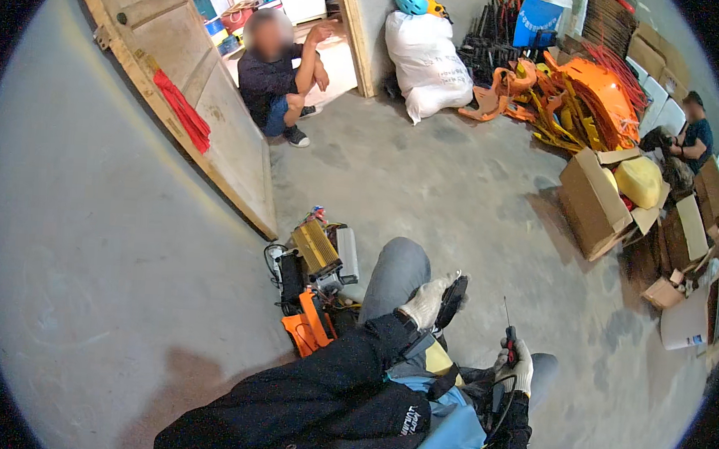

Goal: Assemble a small mechanical component using a screwdriver while sitting.

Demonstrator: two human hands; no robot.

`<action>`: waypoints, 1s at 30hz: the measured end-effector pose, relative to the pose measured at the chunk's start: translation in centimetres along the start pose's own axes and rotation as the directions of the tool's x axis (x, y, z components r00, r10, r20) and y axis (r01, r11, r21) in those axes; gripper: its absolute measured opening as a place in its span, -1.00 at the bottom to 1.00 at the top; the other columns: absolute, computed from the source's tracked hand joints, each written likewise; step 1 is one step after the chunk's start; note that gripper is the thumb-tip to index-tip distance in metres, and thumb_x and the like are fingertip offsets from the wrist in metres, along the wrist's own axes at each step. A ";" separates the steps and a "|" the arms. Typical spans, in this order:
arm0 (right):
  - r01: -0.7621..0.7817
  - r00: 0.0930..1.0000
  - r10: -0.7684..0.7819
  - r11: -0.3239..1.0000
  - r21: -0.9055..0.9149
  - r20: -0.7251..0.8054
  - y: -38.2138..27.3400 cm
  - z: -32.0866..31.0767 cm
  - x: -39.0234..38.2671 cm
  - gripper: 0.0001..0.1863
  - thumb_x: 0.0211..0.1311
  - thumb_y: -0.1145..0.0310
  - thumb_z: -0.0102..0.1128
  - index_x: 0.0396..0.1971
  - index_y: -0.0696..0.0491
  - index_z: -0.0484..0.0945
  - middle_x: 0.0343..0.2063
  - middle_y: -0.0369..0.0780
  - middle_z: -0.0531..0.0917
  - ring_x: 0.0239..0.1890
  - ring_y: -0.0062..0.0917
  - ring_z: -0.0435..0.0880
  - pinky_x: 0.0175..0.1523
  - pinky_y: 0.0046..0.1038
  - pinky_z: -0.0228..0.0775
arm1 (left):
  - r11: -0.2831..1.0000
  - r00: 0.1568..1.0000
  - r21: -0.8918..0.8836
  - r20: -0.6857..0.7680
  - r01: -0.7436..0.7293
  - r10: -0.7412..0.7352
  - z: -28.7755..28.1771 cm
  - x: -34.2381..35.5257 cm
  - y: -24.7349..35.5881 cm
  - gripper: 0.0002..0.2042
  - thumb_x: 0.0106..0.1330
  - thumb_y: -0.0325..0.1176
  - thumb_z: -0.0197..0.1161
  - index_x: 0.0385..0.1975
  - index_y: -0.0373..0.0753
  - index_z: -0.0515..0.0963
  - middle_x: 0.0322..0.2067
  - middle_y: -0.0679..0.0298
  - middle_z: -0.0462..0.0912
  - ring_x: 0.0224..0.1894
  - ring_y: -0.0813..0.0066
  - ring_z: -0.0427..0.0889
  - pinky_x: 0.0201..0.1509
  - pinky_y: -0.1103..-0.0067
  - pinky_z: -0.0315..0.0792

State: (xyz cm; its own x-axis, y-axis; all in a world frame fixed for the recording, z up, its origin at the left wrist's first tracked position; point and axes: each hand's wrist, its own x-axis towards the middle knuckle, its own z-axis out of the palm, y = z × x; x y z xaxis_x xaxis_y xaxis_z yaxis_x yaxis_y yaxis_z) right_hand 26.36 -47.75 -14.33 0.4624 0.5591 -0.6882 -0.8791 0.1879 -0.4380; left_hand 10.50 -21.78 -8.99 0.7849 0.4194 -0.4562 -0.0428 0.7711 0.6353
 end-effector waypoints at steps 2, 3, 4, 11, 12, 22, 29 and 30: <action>-0.002 0.999 0.001 0.999 -0.035 -0.034 0.4 -0.9 0.6 -0.65 0.48 0.11 0.15 -0.10 0.14 0.55 -0.35 -0.27 0.69 -0.58 -0.67 0.57 -0.54 -0.62 0.53 | 1.000 1.000 -0.003 0.007 0.008 -0.008 -0.1 -0.2 0.3 -0.58 0.52 0.12 0.08 -0.03 -0.10 0.63 -0.38 0.29 0.69 -0.38 0.49 0.64 -0.29 0.53 0.51; -0.001 0.999 0.000 0.999 -0.036 -0.033 0.4 -0.8 0.7 -0.65 0.48 0.11 0.15 -0.10 0.14 0.55 -0.35 -0.27 0.69 -0.58 -0.67 0.57 -0.54 -0.62 0.53 | 1.000 0.999 0.000 0.017 0.028 -0.028 0.1 -0.6 0.5 -0.57 0.55 0.10 0.05 -0.01 -0.13 0.63 -0.36 0.29 0.70 -0.34 0.48 0.65 -0.23 0.54 0.52; 0.003 0.999 -0.003 1.000 -0.011 -0.054 0.5 -0.7 0.8 -0.65 0.48 0.11 0.15 -0.09 0.14 0.55 -0.36 -0.27 0.69 -0.58 -0.65 0.57 -0.54 -0.60 0.52 | 0.998 1.000 0.063 0.014 0.023 -0.024 0.6 -1.4 1.2 -0.58 0.55 0.10 0.04 -0.03 -0.11 0.64 -0.38 0.30 0.70 -0.37 0.51 0.64 -0.28 0.56 0.49; 0.020 1.000 -0.022 0.993 -0.116 -0.013 1.6 -0.6 1.3 -0.62 0.41 0.11 0.21 -0.11 0.18 0.55 -0.38 -0.20 0.69 -0.63 -0.54 0.59 -0.54 -0.55 0.59 | 0.998 0.997 0.007 0.040 0.059 -0.060 -0.5 0.7 -0.5 -0.60 0.52 0.12 0.08 -0.04 -0.05 0.65 -0.41 0.33 0.69 -0.43 0.51 0.62 -0.37 0.55 0.44; 0.035 0.999 -0.039 0.991 -0.126 -0.033 1.5 -1.0 1.5 -0.60 0.40 0.10 0.21 -0.11 0.19 0.54 -0.40 -0.20 0.67 -0.63 -0.54 0.58 -0.53 -0.54 0.58 | 0.998 0.997 0.009 0.047 0.057 -0.057 -0.7 1.0 -0.7 -0.60 0.52 0.12 0.08 -0.04 -0.05 0.65 -0.41 0.33 0.69 -0.43 0.51 0.62 -0.37 0.55 0.44; 0.062 0.994 -0.073 0.988 -0.142 -0.078 0.8 -2.3 2.2 -0.68 0.47 0.17 0.11 -0.11 0.16 0.57 -0.42 -0.20 0.69 -0.66 -0.53 0.56 -0.53 -0.54 0.56 | 0.992 0.998 0.114 0.020 0.060 -0.062 -0.3 0.8 -0.5 -0.61 0.48 0.16 0.11 -0.07 0.02 0.67 -0.41 0.37 0.68 -0.47 0.57 0.59 -0.46 0.57 0.38; 0.107 0.994 -0.109 0.988 -0.109 -0.006 0.9 -3.4 3.1 -0.63 0.43 0.10 0.15 -0.01 0.10 0.56 -0.42 -0.20 0.65 -0.64 -0.51 0.56 -0.54 -0.49 0.57 | 0.979 0.994 0.204 0.100 0.021 -0.042 1.3 -0.2 0.7 -0.56 0.50 0.18 0.08 -0.16 -0.10 0.64 -0.40 0.35 0.69 -0.42 0.57 0.61 -0.41 0.57 0.42; 0.122 0.992 -0.124 0.986 -0.115 -0.017 0.9 -3.7 3.2 -0.62 0.44 0.09 0.13 -0.04 0.11 0.56 -0.45 -0.21 0.64 -0.64 -0.51 0.55 -0.53 -0.48 0.56 | 0.978 0.994 0.206 0.103 0.017 -0.039 1.8 -0.5 0.8 -0.56 0.50 0.18 0.08 -0.16 -0.10 0.64 -0.40 0.35 0.69 -0.42 0.57 0.61 -0.41 0.57 0.42</action>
State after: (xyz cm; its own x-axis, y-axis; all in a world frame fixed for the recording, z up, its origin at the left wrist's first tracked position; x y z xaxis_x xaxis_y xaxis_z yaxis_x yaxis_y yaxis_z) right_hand 27.47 -48.82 -19.06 0.5701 0.5173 -0.6383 -0.7972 0.1603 -0.5821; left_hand 11.14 -22.22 -7.09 0.8454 0.3372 -0.4142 0.0989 0.6632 0.7418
